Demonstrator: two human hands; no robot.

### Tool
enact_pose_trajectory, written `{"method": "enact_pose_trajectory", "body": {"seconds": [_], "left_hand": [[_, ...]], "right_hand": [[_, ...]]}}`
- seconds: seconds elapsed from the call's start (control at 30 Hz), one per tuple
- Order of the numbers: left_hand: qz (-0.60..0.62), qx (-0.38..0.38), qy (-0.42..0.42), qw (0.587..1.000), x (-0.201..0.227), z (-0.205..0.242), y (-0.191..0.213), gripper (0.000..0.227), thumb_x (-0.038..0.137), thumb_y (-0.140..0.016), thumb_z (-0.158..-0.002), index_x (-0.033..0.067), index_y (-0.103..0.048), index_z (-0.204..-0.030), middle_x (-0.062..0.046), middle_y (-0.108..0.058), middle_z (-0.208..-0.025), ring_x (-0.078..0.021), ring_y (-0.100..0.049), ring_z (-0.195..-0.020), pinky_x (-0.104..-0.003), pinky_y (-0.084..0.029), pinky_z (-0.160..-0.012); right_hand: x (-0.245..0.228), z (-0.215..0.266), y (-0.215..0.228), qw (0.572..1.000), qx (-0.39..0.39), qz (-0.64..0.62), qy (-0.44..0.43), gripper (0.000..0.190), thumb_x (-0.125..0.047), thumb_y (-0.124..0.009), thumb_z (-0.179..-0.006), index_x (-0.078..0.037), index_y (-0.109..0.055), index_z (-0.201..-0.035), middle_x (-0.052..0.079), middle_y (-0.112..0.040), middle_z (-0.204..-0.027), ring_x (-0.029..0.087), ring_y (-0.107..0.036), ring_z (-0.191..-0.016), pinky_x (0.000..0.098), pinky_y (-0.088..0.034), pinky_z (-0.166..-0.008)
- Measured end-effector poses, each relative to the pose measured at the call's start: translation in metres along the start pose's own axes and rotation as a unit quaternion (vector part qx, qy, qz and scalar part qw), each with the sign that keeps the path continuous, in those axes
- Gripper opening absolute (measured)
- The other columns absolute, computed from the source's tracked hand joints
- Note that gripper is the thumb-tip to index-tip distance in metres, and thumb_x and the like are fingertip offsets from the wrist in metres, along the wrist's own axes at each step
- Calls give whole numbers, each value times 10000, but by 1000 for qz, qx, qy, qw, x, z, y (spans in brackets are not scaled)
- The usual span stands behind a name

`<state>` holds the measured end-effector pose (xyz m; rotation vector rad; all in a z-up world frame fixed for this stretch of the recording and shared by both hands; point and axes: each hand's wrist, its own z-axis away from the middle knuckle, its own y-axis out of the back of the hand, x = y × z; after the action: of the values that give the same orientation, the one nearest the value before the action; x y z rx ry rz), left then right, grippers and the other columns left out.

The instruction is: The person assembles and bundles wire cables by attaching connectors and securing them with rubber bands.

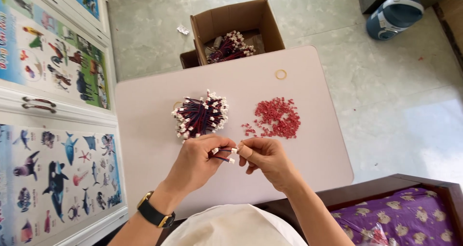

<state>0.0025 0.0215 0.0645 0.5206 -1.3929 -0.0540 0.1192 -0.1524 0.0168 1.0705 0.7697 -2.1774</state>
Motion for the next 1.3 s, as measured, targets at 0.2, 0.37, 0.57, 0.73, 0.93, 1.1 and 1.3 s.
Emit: {"method": "enact_pose_trajectory", "body": {"seconds": [0.2, 0.37, 0.57, 0.73, 0.93, 1.1, 1.3], "left_hand": [[-64, -8, -59, 996, 0, -1, -3, 235, -41, -747, -815, 78, -780, -1015, -54, -762, -877, -132, -702, -704, -285, -565, -603], [5, -1, -54, 999, -5, -4, -2, 289, -98, -711, -822, 85, -777, -1036, -26, -761, -911, -98, -709, -746, -262, -594, -644], [84, -25, -18, 996, -3, -5, -2, 318, -126, -660, -844, 80, -793, -1047, -23, -756, -918, -85, -727, -837, -239, -628, -736], [148, -30, 49, 987, -5, -10, -7, 248, -85, -683, -867, 55, -796, -1037, -2, -773, -889, -66, -700, -815, -225, -580, -712], [236, -45, 187, 953, -17, -6, -11, 92, 20, -726, -911, 11, -757, -997, -8, -704, -833, -68, -533, -687, -247, -422, -570], [221, -17, 166, 961, -23, 6, -14, 133, 7, -685, -844, 31, -696, -974, 52, -658, -807, -13, -517, -669, -217, -426, -567], [-5, -75, 255, 964, -30, 13, 17, 140, 158, -577, -969, 86, -697, -964, -1, -774, -763, -61, -580, -570, -273, -495, -541]], "right_hand": [[5, 2, 2, 998, -42, -47, 2, 272, -261, -710, -937, 0, -769, -989, 41, -710, -778, 112, -658, -687, 284, -562, -620], [8, 2, -7, 983, -22, -178, -22, 226, -220, -693, -962, -1, -750, -960, 55, -700, -761, 110, -605, -646, 302, -562, -624], [3, 5, -4, 988, -21, -155, -18, 234, -237, -686, -963, -9, -740, -951, 46, -691, -770, 111, -631, -673, 280, -553, -609], [-2, 7, 2, 994, -8, -109, -3, 269, -258, -695, -956, 2, -761, -962, 41, -689, -761, 110, -617, -661, 287, -565, -603], [-4, 8, -9, 999, -4, -45, 15, 268, -239, -707, -935, 16, -771, -991, 37, -691, -756, 104, -639, -687, 294, -592, -628], [-5, 7, -21, 998, 30, 48, 23, 242, -208, -673, -947, 3, -776, -1004, 36, -707, -742, 107, -654, -677, 281, -597, -644], [-17, -75, -28, 918, 81, 377, 94, 166, -222, -679, -930, -114, -785, -1000, 46, -776, -762, 176, -726, -658, 340, -566, -671]]}}
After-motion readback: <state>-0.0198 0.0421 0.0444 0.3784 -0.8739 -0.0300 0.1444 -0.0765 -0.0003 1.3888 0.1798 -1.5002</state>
